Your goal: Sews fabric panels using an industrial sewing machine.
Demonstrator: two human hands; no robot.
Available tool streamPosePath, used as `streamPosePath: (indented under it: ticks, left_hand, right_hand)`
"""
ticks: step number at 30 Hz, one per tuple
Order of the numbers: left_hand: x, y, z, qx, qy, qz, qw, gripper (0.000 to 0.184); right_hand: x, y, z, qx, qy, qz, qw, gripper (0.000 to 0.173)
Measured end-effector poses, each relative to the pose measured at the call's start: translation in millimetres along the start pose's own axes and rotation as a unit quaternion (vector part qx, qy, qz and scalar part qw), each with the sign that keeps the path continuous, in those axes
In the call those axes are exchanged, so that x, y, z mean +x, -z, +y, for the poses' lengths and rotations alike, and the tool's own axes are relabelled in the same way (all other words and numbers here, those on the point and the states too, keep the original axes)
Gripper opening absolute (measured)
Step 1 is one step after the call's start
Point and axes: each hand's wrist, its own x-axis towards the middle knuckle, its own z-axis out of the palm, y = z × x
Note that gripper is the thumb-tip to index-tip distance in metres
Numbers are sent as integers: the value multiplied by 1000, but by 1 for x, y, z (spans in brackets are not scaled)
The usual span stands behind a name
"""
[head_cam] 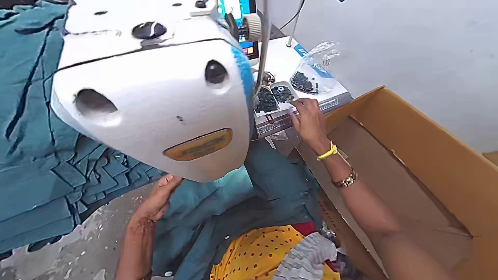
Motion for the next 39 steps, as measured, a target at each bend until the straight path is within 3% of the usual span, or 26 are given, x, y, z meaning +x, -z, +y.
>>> streamPosePath:
  ticks: [4,7,9,11,15,18,20,22,23,25,27,29,32,34,39]
  left_hand:
    - [-11,-6,-26,-150,12,-85,985,9]
    - [-10,-6,-34,-202,-34,-156,966,20]
    - [-7,0,-35,-169,-36,-172,970,24]
    - [-3,4,-34,-101,-38,-157,982,21]
    - [-2,6,-23,3,-110,-47,993,10]
    - [-11,-9,-16,-57,-172,39,983,10]
    - [-32,-36,-13,-54,-218,40,974,14]
    - [-65,-72,-6,32,-284,-97,953,18]
    - [-79,-92,-1,104,-320,-184,924,22]
    - [-94,-131,4,265,-353,-248,863,19]
    - [-94,-147,-2,336,-349,-202,851,19]
    - [-88,-139,1,373,-349,-101,854,21]
    - [-85,-114,13,341,-343,-10,875,24]
    - [-77,-99,22,303,-343,19,889,25]
    - [-32,-90,26,145,-192,128,962,16]
  right_hand:
    - [22,-10,16,-10,23,-25,999,31]
    - [25,-16,15,-38,34,-30,998,26]
    - [27,-17,19,-39,38,-24,998,22]
    - [28,-14,24,-16,46,-21,999,18]
    - [23,-3,26,76,64,-6,995,13]
    - [15,2,-8,169,71,4,983,12]
    - [3,7,-49,196,131,23,972,13]
    - [-17,13,-91,183,246,59,950,13]
    - [-27,14,-109,156,312,80,934,15]
    - [-38,12,-135,96,413,101,900,16]
    - [-36,10,-145,78,422,109,897,14]
    - [-36,12,-144,130,393,80,907,12]
    - [-53,22,-136,344,321,-96,877,24]
    - [-65,26,-137,410,281,-184,848,35]
    - [-56,3,-125,386,121,-104,909,16]
